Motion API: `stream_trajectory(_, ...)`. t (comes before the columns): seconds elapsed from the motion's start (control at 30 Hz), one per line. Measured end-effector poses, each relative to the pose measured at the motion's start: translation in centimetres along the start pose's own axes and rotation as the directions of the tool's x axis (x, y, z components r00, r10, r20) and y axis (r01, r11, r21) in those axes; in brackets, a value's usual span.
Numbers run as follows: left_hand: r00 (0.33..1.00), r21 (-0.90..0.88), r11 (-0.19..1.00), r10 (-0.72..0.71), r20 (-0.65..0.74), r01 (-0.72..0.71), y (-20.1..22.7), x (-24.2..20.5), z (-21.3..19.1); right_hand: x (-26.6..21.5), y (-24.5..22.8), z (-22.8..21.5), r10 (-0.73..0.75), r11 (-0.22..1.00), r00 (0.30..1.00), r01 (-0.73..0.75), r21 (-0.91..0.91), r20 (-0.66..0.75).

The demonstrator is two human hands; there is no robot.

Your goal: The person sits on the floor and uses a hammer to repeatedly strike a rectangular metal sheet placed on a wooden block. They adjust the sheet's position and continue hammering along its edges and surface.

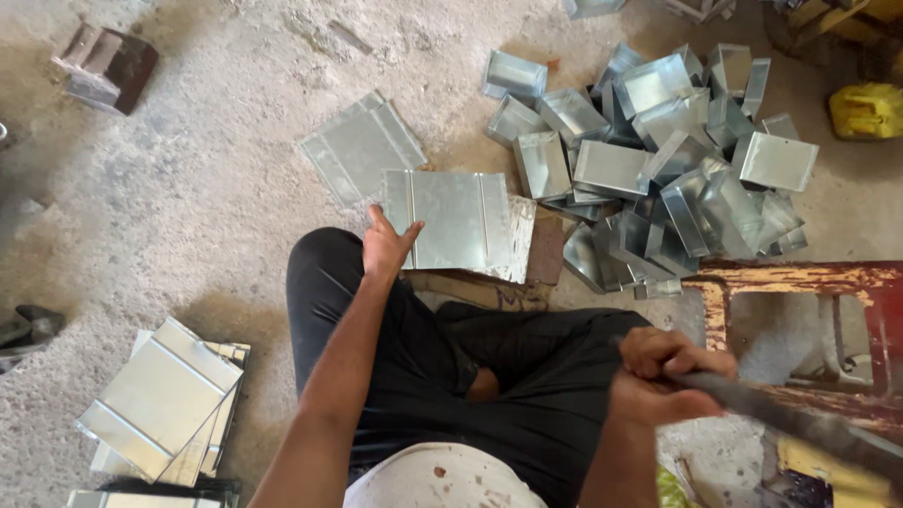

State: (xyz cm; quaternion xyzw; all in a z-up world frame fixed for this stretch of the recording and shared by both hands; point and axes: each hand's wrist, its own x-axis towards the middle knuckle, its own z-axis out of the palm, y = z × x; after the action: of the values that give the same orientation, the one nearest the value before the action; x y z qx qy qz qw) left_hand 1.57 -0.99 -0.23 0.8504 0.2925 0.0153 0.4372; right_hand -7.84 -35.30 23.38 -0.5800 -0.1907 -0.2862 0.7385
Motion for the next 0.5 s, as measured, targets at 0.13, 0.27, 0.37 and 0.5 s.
stream_trajectory(0.13,0.994,-0.001,0.996,0.092,-0.06,-0.093,-1.1,0.5,1.1,-7.5,8.4,-0.5,-0.028,0.898,0.988,0.091,-0.431,0.149)
stream_trajectory(0.27,0.995,0.089,0.994,0.067,-0.067,-0.061,-1.1,0.4,1.2,-11.8,12.5,-1.7,0.642,0.543,0.755,-0.325,-0.774,0.134)
stream_trajectory(0.37,0.999,0.038,0.999,-0.001,0.034,0.0,-0.5,0.2,0.3,-8.3,10.6,-0.4,0.822,0.456,0.57,-0.648,-0.609,0.009)
stream_trajectory(0.5,0.999,0.004,1.0,0.02,0.026,-0.02,-0.2,0.0,-0.2,-1.9,1.8,1.8,0.656,0.693,0.752,-0.633,-0.344,-0.062)
